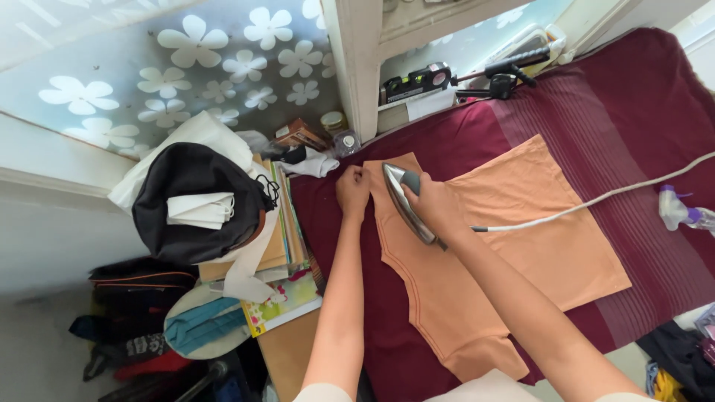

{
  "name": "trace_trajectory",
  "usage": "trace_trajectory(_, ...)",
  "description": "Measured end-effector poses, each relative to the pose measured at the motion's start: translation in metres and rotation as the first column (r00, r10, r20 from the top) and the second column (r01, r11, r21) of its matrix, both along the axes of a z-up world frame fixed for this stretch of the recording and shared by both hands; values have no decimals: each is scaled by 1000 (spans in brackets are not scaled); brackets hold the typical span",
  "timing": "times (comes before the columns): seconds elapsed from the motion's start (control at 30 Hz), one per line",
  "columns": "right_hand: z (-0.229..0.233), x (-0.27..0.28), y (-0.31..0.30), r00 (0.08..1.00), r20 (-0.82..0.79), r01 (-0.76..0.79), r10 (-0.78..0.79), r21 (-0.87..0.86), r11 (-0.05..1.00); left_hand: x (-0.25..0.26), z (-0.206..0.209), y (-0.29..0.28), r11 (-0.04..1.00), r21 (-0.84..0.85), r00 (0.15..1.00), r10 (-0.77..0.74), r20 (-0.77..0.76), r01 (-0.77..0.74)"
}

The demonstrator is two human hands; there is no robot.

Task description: The person irons a peach-colored t-shirt and then a pair of black pants on a maroon-covered ironing board. They use a steam iron and a spray bottle, flipping the t-shirt to iron both sides and smoothing the fabric before each pass.

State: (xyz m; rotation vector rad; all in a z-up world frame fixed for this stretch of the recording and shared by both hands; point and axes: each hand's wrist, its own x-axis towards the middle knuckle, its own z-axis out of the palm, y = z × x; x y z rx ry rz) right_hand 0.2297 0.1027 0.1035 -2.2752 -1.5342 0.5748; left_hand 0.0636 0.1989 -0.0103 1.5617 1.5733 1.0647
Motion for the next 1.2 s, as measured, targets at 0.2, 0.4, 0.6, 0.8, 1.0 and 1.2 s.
trace_trajectory(0.2,-7,8,27,997,28,65,-71,163,985,-7,-12,-1,998,59,996,-26,88,21)
trace_trajectory(0.4,-10,-13,-81,988,-62,-113,141,331,937,-6,-7,6,999,-24,992,-22,123,25)
trace_trajectory(0.6,4,2,-200,999,39,19,-20,35,999,10,-15,-49,974,156,957,-118,-263,163)
trace_trajectory(0.8,-15,111,-135,927,373,-131,49,199,971,27,-11,-177,892,154,740,-244,-627,424)
trace_trajectory(1.0,-27,167,-72,794,486,-526,365,249,814,6,12,-186,904,144,671,-184,-719,402)
trace_trajectory(1.2,-26,170,-52,726,513,-562,458,58,825,-1,15,-202,911,157,630,-131,-766,380)
